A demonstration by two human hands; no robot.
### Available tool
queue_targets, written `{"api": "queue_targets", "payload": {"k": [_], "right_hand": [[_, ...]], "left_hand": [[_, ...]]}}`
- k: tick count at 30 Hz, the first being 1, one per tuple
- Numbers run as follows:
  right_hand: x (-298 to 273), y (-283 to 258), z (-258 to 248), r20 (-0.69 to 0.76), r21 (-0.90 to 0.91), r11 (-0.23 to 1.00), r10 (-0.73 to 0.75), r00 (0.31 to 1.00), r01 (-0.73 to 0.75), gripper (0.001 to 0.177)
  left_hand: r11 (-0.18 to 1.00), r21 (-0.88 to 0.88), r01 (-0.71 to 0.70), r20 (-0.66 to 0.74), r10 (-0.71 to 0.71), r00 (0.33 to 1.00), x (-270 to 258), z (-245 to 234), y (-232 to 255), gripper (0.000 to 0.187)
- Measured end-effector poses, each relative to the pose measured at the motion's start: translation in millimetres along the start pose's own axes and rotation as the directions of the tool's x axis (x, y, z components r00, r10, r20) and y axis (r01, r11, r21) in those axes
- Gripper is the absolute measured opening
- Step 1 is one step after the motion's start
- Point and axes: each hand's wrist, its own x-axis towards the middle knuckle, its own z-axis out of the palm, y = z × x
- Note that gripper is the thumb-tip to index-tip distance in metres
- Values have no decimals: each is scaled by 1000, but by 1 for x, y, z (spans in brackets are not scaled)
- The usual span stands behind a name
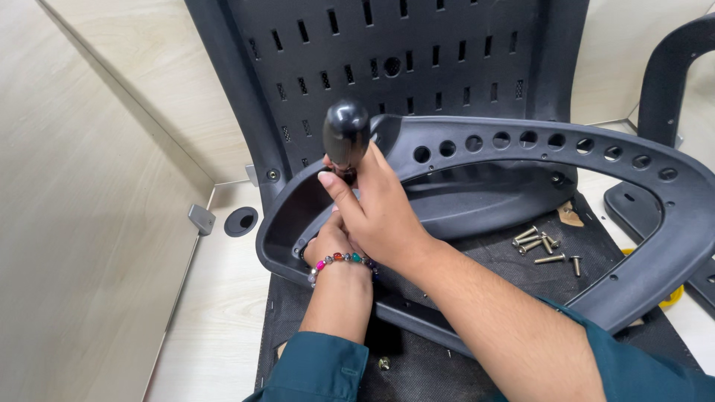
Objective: The person attaches a black plastic armrest to the underside of a chair seat using a screwdriver and multiple screws. They align the armrest, insert screws, and tighten them sequentially to secure the part.
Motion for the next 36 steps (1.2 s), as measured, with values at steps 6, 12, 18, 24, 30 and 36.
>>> {"api": "queue_targets", "payload": {"k": [6, 12, 18, 24, 30, 36], "right_hand": [[0, -5, -5, -118, 183, 976, 141, 983, -118, 20], [4, -9, -20, -198, 50, 995, 96, 975, -88, 11], [9, -4, -56, 238, -90, 953, 302, 923, -288, 18], [-2, 3, -109, 617, -560, 788, 603, 506, -256, 31], [-19, 8, -113, 582, -744, 638, 765, 276, -199, 37], [-30, 12, -106, 546, -771, 600, 795, 263, -212, 33]], "left_hand": [[991, -122, -55, -58, 48, 997, 38, -14, -16, 19], [989, -139, -48, -73, 38, 997, 33, -9, -15, 18], [987, -160, -17, -134, -5, 991, 29, -1, -10, 18], [993, -111, -43, -174, 23, 984, 29, 5, -10, 16], [995, -94, -18, -183, 1, 983, 21, 6, -7, 18], [993, -122, -2, -213, -24, 977, 15, 8, -3, 23]]}}
